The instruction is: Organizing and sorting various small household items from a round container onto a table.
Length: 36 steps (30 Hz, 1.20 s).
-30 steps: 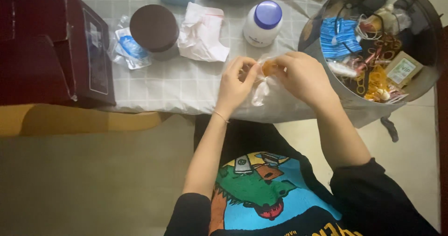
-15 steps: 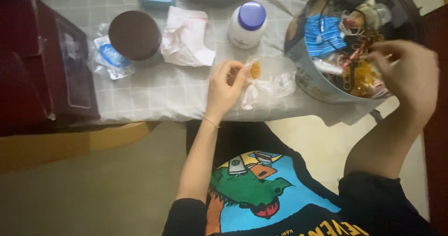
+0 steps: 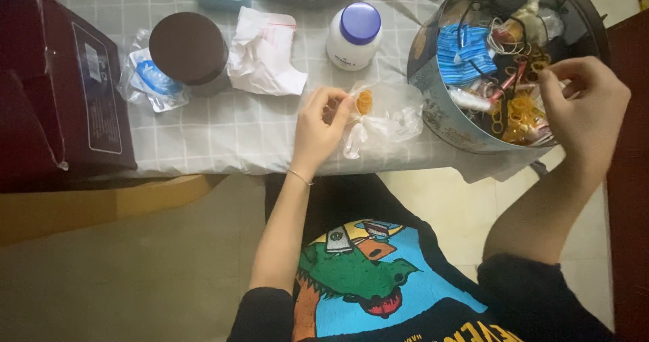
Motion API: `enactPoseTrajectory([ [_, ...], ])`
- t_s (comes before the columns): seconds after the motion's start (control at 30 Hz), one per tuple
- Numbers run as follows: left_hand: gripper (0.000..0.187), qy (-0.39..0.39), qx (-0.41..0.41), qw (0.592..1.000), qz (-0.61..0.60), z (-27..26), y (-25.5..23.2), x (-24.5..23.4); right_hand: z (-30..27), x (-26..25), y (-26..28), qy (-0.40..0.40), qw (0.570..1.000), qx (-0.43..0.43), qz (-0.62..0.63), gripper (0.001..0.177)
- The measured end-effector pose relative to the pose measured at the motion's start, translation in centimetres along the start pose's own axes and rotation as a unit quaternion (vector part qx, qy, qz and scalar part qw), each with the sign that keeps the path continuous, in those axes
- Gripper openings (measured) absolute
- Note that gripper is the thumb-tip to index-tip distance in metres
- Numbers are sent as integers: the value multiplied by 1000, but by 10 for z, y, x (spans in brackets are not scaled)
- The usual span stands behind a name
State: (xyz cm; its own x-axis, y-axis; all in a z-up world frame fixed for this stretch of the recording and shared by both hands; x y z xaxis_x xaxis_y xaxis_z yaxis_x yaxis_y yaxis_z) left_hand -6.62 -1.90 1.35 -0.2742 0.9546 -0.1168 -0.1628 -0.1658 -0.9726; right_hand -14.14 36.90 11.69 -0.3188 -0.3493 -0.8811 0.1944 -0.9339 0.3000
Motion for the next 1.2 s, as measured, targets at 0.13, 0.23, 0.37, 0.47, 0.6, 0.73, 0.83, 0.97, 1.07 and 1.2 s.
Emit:
enactPoseTrajectory([
  [0.13, 14, 1, -4, 1000, 2, -1, 1, 0, -5, 4, 127, 10, 961, -42, 275, 5],
  [0.23, 14, -11, 13, 1000, 2, -1, 2, -2, -16, 44, 188, 62, 963, -209, 160, 9],
  [0.37, 15, -19, 32, 999, -3, -5, 1, -4, -26, 70, 228, 98, 944, -302, 90, 12],
  [0.47, 15, -19, 7, 1000, -4, 0, 4, -7, -15, 50, 193, 92, 953, -266, 109, 15],
  [0.6, 15, -16, -54, 996, -64, -1, 11, -5, 14, 6, 81, 66, 990, -117, -42, 12],
  [0.73, 15, -35, -9, 995, -96, -1, 24, -3, 25, 34, -2, 189, 953, -81, -222, 46],
  [0.83, 16, -43, 15, 994, -97, -2, 21, -3, 24, 43, -22, 226, 946, -50, -226, 41],
  [0.97, 16, -21, -23, 995, -94, -4, 20, 0, 20, 29, -31, 181, 954, -38, -236, 27],
  [1.07, 16, -13, -23, 995, -95, -2, 18, 0, 22, 20, -42, 110, 974, -75, -186, 17],
  [1.2, 16, -10, -24, 997, -79, -3, 18, 1, 30, -8, 23, 72, 983, -67, -153, 19],
])
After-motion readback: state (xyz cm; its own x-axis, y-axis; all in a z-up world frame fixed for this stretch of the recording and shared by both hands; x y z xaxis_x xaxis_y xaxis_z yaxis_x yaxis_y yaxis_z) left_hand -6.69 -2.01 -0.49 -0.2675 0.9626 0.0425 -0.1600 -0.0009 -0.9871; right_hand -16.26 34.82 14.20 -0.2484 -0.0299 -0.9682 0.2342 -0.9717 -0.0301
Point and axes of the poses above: each hand's wrist, its own z-axis towards the middle knuckle, its own x-axis out of the palm, y = z × x, the point moved 7 cm from there along z, towards the middle knuckle, and after that the axes turned 3 degrees about -x, right-handed, at the moved point
